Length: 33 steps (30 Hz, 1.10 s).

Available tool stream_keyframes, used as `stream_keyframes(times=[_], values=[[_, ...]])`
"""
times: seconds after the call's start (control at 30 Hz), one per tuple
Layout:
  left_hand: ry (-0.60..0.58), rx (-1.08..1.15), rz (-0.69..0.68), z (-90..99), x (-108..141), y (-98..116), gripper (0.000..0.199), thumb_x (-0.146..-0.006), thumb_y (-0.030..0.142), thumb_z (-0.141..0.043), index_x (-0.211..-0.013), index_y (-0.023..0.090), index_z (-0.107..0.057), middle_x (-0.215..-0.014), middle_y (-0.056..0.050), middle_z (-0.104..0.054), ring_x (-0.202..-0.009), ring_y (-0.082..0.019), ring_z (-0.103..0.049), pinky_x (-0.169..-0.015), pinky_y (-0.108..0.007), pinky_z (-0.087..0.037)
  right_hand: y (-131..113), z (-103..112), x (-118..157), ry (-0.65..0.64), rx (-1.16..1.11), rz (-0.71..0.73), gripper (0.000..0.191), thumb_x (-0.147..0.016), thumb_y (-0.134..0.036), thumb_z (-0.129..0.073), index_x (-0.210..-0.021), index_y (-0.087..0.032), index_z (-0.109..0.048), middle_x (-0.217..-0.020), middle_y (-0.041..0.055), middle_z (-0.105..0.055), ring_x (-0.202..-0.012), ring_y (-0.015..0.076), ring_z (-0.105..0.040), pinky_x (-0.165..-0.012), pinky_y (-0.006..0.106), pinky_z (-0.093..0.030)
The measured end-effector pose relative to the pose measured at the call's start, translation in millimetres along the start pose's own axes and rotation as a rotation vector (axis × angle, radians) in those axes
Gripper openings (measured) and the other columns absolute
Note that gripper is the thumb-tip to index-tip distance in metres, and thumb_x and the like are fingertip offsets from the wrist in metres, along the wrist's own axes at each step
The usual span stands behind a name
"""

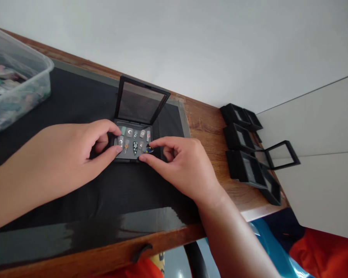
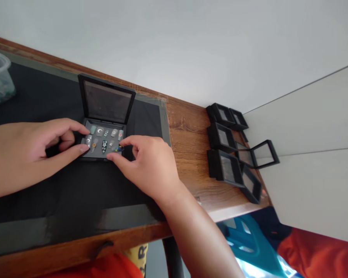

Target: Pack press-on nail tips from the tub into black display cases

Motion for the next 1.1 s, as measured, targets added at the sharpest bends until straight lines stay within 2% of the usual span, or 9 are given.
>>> stream_keyframes(times=[0.17,0.33,0.6,0.7,0.8,0.9,1.0,1.1], values=[[0.044,-0.021,-0.050,2.1,2.2,-0.7,0.042,-0.088,0.065,-0.051,-0.108,0.035,-0.074,-0.071,0.000,-0.069,-0.050,-0.021,-0.061,-0.047,-0.034,-0.035,-1.5,-2.2,2.9,0.001,0.031,-0.029,0.020,-0.088,-0.036,-0.092,-0.102,-0.022,-0.093,-0.056,-0.0059,-0.054,-0.056,0.0110,-0.048,-0.061,0.028,-0.033],[0.063,-0.047,-0.095,0.5,1.8,-1.2,0.040,-0.089,0.067,-0.056,-0.110,0.037,-0.073,-0.071,0.001,-0.069,-0.047,-0.019,-0.060,-0.043,-0.033,-0.034,-5.7,-4.1,3.6,-0.008,0.002,0.041,0.016,-0.092,-0.025,-0.083,-0.104,-0.021,-0.093,-0.056,-0.0059,-0.055,-0.054,0.0099,-0.047,-0.062,0.028,-0.035],[0.072,-0.035,-0.110,1.8,0.4,6.6,0.040,-0.088,0.066,-0.053,-0.102,0.036,-0.076,-0.066,0.000,-0.066,-0.045,-0.019,-0.058,-0.042,-0.033,-0.031,-10.8,-6.4,5.9,-0.062,-0.043,0.128,0.024,-0.092,-0.013,-0.073,-0.106,-0.021,-0.092,-0.063,-0.0044,-0.067,-0.056,0.0094,-0.051,-0.061,0.026,-0.036],[0.085,-0.025,-0.139,2.4,0.9,6.7,0.037,-0.090,0.064,-0.055,-0.103,0.037,-0.077,-0.066,0.001,-0.066,-0.046,-0.019,-0.057,-0.042,-0.033,-0.030,-12.7,-8.2,5.4,-0.070,-0.053,0.176,0.031,-0.090,-0.007,-0.067,-0.105,-0.020,-0.091,-0.071,-0.0028,-0.076,-0.058,0.0098,-0.056,-0.063,0.026,-0.039],[0.087,-0.015,-0.159,1.5,1.1,6.7,0.037,-0.092,0.063,-0.055,-0.107,0.037,-0.078,-0.068,0.001,-0.068,-0.047,-0.019,-0.059,-0.044,-0.033,-0.031,-14.8,-8.6,5.4,-0.061,-0.074,0.224,0.033,-0.090,-0.004,-0.064,-0.103,-0.019,-0.091,-0.089,0.0004,-0.086,-0.065,0.0110,-0.066,-0.066,0.026,-0.044],[0.084,-0.017,-0.164,0.7,1.2,7.2,0.037,-0.092,0.062,-0.055,-0.109,0.039,-0.079,-0.067,0.002,-0.069,-0.046,-0.018,-0.059,-0.042,-0.032,-0.033,-15.4,-8.2,6.5,-0.049,-0.089,0.251,0.034,-0.091,-0.004,-0.062,-0.102,-0.019,-0.090,-0.097,0.0018,-0.089,-0.071,0.0121,-0.072,-0.068,0.025,-0.046],[0.090,-0.031,-0.171,1.5,1.6,8.4,0.038,-0.092,0.062,-0.055,-0.108,0.039,-0.079,-0.066,0.003,-0.069,-0.043,-0.017,-0.058,-0.040,-0.031,-0.033,-13.3,-7.4,4.8,-0.037,-0.093,0.259,0.033,-0.090,-0.004,-0.062,-0.100,-0.018,-0.090,-0.093,0.0019,-0.088,-0.070,0.0117,-0.071,-0.065,0.025,-0.046],[0.096,-0.046,-0.176,3.4,2.1,9.8,0.039,-0.091,0.063,-0.055,-0.106,0.038,-0.080,-0.066,0.003,-0.069,-0.044,-0.017,-0.058,-0.041,-0.031,-0.032,-11.1,1.7,-0.8,0.021,-0.141,0.259,0.030,-0.090,-0.008,-0.063,-0.098,-0.018,-0.090,-0.080,0.0004,-0.083,-0.061,0.0095,-0.063,-0.058,0.023,-0.042]])
Point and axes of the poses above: each hand's wrist, its own x-axis away from the middle knuckle, its own z-axis out of the back of the hand, y = z × x, the point moved 9 cm from there along -x, towards the middle knuckle
